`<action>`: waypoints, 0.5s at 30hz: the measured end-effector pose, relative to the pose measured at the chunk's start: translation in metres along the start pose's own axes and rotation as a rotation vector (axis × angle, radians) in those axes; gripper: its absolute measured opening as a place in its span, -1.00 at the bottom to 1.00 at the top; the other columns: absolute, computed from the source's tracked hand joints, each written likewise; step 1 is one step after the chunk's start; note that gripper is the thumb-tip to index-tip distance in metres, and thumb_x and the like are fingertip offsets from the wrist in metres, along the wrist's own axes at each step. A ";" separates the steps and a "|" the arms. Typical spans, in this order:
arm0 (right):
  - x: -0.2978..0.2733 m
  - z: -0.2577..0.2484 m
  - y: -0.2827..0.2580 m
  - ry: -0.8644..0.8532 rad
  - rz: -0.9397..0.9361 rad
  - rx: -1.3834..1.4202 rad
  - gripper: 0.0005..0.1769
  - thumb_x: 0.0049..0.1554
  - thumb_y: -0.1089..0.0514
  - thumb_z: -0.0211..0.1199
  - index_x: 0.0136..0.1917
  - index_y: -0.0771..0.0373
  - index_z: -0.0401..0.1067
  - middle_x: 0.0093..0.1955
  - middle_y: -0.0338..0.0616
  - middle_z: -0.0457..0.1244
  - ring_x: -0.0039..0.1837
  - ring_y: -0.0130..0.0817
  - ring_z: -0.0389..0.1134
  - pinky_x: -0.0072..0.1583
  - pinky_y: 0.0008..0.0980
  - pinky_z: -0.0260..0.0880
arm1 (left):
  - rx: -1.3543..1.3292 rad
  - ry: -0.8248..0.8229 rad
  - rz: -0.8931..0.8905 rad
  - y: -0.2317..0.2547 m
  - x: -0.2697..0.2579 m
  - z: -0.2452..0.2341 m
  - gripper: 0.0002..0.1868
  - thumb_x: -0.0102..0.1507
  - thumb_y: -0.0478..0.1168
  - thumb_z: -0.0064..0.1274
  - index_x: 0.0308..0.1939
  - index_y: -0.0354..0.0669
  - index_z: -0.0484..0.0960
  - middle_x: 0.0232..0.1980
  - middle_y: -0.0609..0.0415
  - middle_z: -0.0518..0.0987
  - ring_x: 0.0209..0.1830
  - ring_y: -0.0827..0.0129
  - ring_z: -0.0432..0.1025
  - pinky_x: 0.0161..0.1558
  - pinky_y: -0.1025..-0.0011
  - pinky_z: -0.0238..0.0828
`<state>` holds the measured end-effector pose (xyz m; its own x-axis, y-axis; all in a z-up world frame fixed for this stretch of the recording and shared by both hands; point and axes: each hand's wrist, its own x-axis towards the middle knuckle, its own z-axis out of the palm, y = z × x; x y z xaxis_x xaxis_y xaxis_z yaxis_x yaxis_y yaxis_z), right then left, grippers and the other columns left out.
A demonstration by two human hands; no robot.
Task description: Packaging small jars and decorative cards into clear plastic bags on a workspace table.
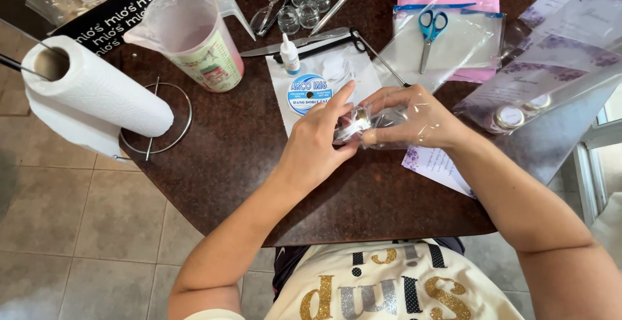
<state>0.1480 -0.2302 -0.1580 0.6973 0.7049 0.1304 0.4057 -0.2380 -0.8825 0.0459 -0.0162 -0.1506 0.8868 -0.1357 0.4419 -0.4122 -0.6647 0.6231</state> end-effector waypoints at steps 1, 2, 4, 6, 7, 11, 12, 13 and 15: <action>0.001 0.001 -0.003 0.013 -0.001 0.018 -0.53 -0.17 0.04 0.67 -0.10 0.34 0.57 0.11 0.04 0.43 0.16 -0.15 0.45 0.17 -0.09 0.39 | -0.041 0.048 0.031 0.000 -0.001 0.000 -0.03 0.07 -0.34 0.37 0.53 -0.07 0.25 0.07 -0.13 0.70 0.09 0.10 0.58 0.08 0.28 0.60; 0.001 0.003 -0.006 0.026 -0.003 0.036 -0.55 -0.17 0.06 0.67 -0.10 0.34 0.57 0.11 0.04 0.43 0.18 -0.15 0.46 0.18 -0.11 0.40 | -0.082 0.096 0.063 -0.001 -0.002 0.000 -0.04 0.07 -0.35 0.41 0.52 -0.06 0.30 0.10 -0.09 0.70 0.11 0.15 0.57 0.07 0.34 0.62; 0.002 0.005 -0.009 0.051 0.010 0.104 -0.57 -0.15 0.07 0.64 -0.10 0.35 0.58 0.11 0.06 0.42 0.17 -0.15 0.45 0.19 -0.11 0.40 | -0.185 0.136 0.038 -0.006 -0.002 0.003 -0.07 0.06 -0.26 0.47 0.48 -0.06 0.35 0.13 0.00 0.69 0.14 0.21 0.57 0.08 0.41 0.61; 0.002 0.005 -0.007 0.080 0.026 0.171 -0.59 -0.12 0.07 0.62 -0.10 0.37 0.59 0.11 0.08 0.42 0.15 -0.15 0.44 0.21 -0.11 0.40 | -0.290 0.173 0.017 -0.011 -0.002 0.003 -0.09 0.06 -0.17 0.53 0.45 -0.06 0.40 0.17 0.08 0.68 0.18 0.27 0.56 0.10 0.47 0.61; 0.002 0.004 -0.003 0.100 0.037 0.188 -0.59 -0.11 0.08 0.61 -0.09 0.38 0.59 0.12 0.12 0.41 0.15 -0.11 0.44 0.21 -0.10 0.40 | -0.475 0.152 -0.046 -0.013 -0.003 0.004 -0.11 0.03 -0.17 0.55 0.40 -0.09 0.46 0.18 0.07 0.68 0.19 0.27 0.56 0.12 0.46 0.60; 0.001 0.006 -0.009 0.200 0.009 0.247 -0.71 -0.07 0.19 0.54 -0.17 0.43 0.54 0.13 0.24 0.38 0.24 0.03 0.41 0.24 -0.05 0.38 | -0.811 0.127 -0.270 -0.012 -0.004 0.011 -0.58 0.19 -0.30 0.38 0.12 -0.23 0.68 0.14 -0.01 0.69 0.12 0.28 0.60 0.01 0.43 0.65; 0.001 0.007 -0.010 0.200 0.011 0.247 -0.71 -0.07 0.19 0.54 -0.17 0.43 0.54 0.13 0.24 0.38 0.24 0.03 0.41 0.24 -0.05 0.38 | -0.813 0.127 -0.272 -0.018 -0.005 0.017 -0.58 0.19 -0.30 0.38 0.12 -0.23 0.68 0.14 -0.01 0.69 0.12 0.28 0.60 0.01 0.43 0.65; 0.001 0.008 -0.012 0.183 0.012 0.191 -0.70 -0.07 0.19 0.55 -0.17 0.43 0.55 0.07 0.21 0.40 0.17 0.00 0.44 0.18 -0.07 0.41 | -0.850 0.140 -0.343 -0.023 -0.006 0.023 -0.56 0.16 -0.33 0.41 0.11 -0.24 0.69 0.13 -0.05 0.68 0.09 0.25 0.60 0.00 0.45 0.66; 0.001 0.011 -0.015 0.163 0.020 0.138 -0.69 -0.07 0.19 0.57 -0.16 0.43 0.56 0.02 0.18 0.41 0.09 -0.03 0.48 0.12 -0.08 0.43 | -0.889 0.151 -0.423 -0.035 -0.008 0.033 -0.55 0.13 -0.35 0.43 0.09 -0.25 0.70 0.12 -0.10 0.68 0.06 0.23 0.61 -0.02 0.46 0.68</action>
<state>0.1362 -0.2189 -0.1493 0.7955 0.5806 0.1735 0.3133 -0.1490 -0.9379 0.0600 -0.0164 -0.1973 0.9864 0.1213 0.1108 -0.1299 0.1634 0.9780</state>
